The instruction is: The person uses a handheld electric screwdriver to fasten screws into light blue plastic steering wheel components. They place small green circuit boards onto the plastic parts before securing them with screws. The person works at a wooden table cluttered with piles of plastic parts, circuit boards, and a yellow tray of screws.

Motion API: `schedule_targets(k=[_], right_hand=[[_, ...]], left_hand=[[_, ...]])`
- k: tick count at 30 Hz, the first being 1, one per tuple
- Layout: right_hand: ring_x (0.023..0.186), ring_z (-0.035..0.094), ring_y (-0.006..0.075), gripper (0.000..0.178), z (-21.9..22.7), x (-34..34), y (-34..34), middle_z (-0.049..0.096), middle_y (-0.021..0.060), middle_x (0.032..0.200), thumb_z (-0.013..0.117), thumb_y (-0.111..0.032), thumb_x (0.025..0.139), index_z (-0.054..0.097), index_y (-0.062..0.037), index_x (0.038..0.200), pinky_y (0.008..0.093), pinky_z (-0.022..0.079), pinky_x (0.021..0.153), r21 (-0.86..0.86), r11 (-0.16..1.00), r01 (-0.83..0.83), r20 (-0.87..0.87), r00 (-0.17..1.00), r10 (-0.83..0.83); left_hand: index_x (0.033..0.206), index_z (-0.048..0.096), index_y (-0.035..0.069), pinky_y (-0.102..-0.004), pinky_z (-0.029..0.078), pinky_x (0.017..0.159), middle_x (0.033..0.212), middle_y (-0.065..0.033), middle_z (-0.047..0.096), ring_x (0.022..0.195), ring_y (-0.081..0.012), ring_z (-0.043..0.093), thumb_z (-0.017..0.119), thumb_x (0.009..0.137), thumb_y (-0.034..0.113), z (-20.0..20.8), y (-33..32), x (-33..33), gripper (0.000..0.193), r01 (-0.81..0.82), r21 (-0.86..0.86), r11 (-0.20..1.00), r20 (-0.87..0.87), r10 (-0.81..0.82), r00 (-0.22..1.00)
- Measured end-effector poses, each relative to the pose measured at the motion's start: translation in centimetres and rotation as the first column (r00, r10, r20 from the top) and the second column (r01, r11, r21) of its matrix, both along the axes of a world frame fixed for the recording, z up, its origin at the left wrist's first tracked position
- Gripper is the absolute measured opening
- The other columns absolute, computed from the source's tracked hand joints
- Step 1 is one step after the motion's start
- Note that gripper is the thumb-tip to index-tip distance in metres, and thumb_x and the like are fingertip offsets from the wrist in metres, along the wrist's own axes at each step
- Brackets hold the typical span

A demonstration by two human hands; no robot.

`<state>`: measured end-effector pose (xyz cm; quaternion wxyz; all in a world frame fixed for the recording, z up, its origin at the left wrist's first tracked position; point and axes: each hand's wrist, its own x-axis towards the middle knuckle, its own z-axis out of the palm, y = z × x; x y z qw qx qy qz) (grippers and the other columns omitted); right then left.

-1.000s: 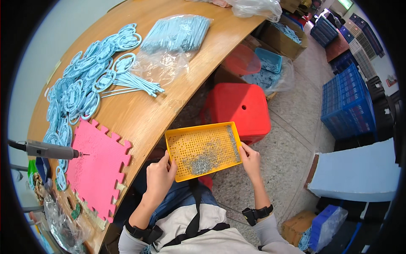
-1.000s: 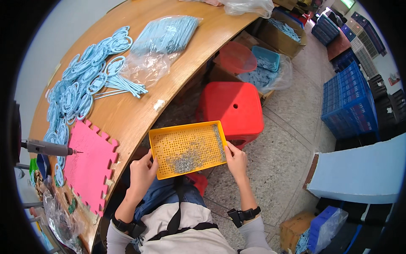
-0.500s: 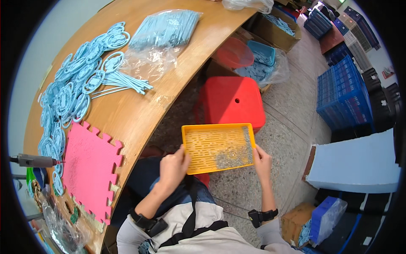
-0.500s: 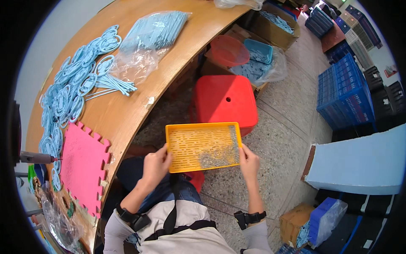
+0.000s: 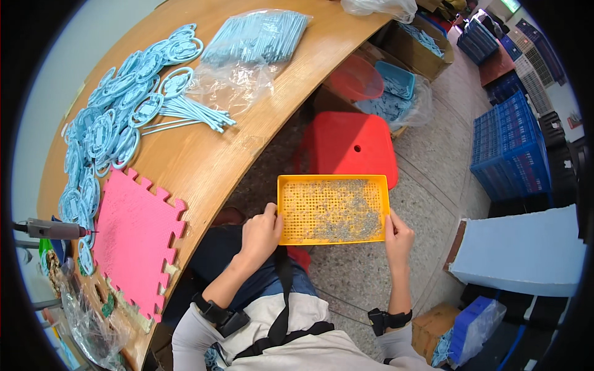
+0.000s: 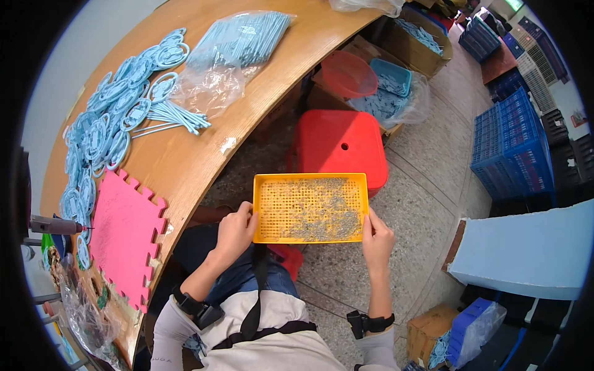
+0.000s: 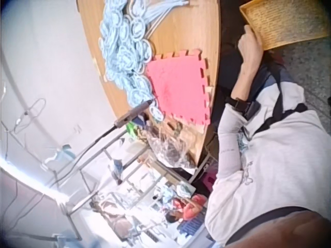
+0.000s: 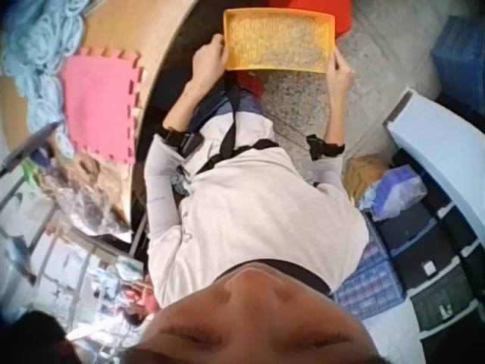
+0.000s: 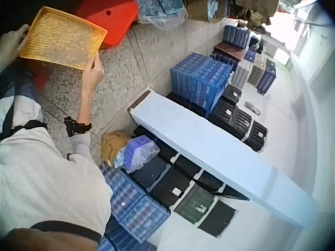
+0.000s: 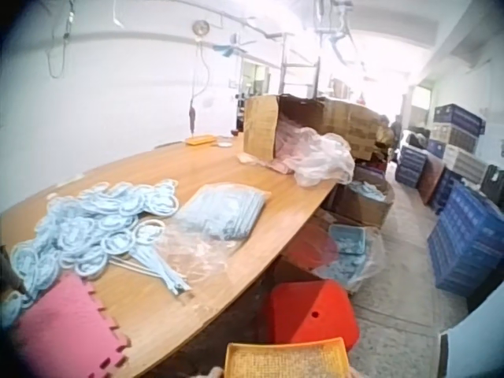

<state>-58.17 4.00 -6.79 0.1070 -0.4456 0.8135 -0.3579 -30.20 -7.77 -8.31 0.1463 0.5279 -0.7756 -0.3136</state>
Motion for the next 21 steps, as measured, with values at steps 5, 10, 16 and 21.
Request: schedule_targets(k=[5, 10, 16, 21], right_hand=[[0.079, 0.069, 0.0255, 0.026, -0.1, 5.7, -3.4, 0.068, 0.0174, 0.093, 0.058, -0.011, 0.088, 0.065, -0.002, 0.112, 0.0338, 0.051, 0.066, -0.05, 0.985, -0.167, -0.021, 0.986, 0.166], [0.089, 0.068, 0.0238, 0.026, -2.3, 1.8, -2.4, 0.067, 0.018, 0.103, 0.055, -0.01, 0.091, 0.063, -0.0004, 0.114, 0.0308, 0.051, 0.077, -0.144, 0.986, -0.086, 0.019, 0.996, 0.09], [0.096, 0.065, 0.0202, 0.027, -5.2, -2.7, 2.7, 0.067, 0.0156, 0.108, 0.054, -0.008, 0.092, 0.061, 0.0028, 0.116, 0.0295, 0.049, 0.08, -0.096, 0.975, 0.199, 0.31, 0.937, -0.161], [0.092, 0.067, 0.0204, 0.026, -6.4, 2.7, -1.4, 0.068, 0.0174, 0.103, 0.056, -0.009, 0.091, 0.062, 0.001, 0.114, 0.0297, 0.05, 0.077, -0.168, 0.985, 0.037, 0.298, 0.954, 0.015]], left_hand=[[0.095, 0.05, 0.003, -0.051, 0.048, 0.06, 0.069, -0.0233, 0.062, 0.069, -0.0403, 0.062, 0.048, 0.092, 0.017, -2.5, 0.3, 6.2, 0.015, -0.15, 0.041, 0.988, 0.074, 0.147, 0.986], [0.093, 0.047, 0.002, -0.051, 0.048, 0.056, 0.064, -0.0224, 0.061, 0.063, -0.0408, 0.062, 0.049, 0.091, 0.017, -1.1, -0.6, 2.1, 0.015, -0.077, 0.001, 0.997, 0.01, 0.077, 0.997], [0.084, 0.044, 0.004, -0.0435, 0.048, 0.043, 0.056, -0.0154, 0.059, 0.049, -0.0327, 0.061, 0.052, 0.089, 0.013, 3.3, 1.4, -4.2, 0.013, 0.158, -0.257, 0.954, 0.076, -0.143, 0.987], [0.084, 0.045, 0.004, -0.0432, 0.047, 0.042, 0.055, -0.016, 0.058, 0.049, -0.0331, 0.06, 0.052, 0.09, 0.012, 4.6, 1.1, 1.7, 0.012, 0.019, -0.253, 0.967, 0.118, 0.011, 0.993]])
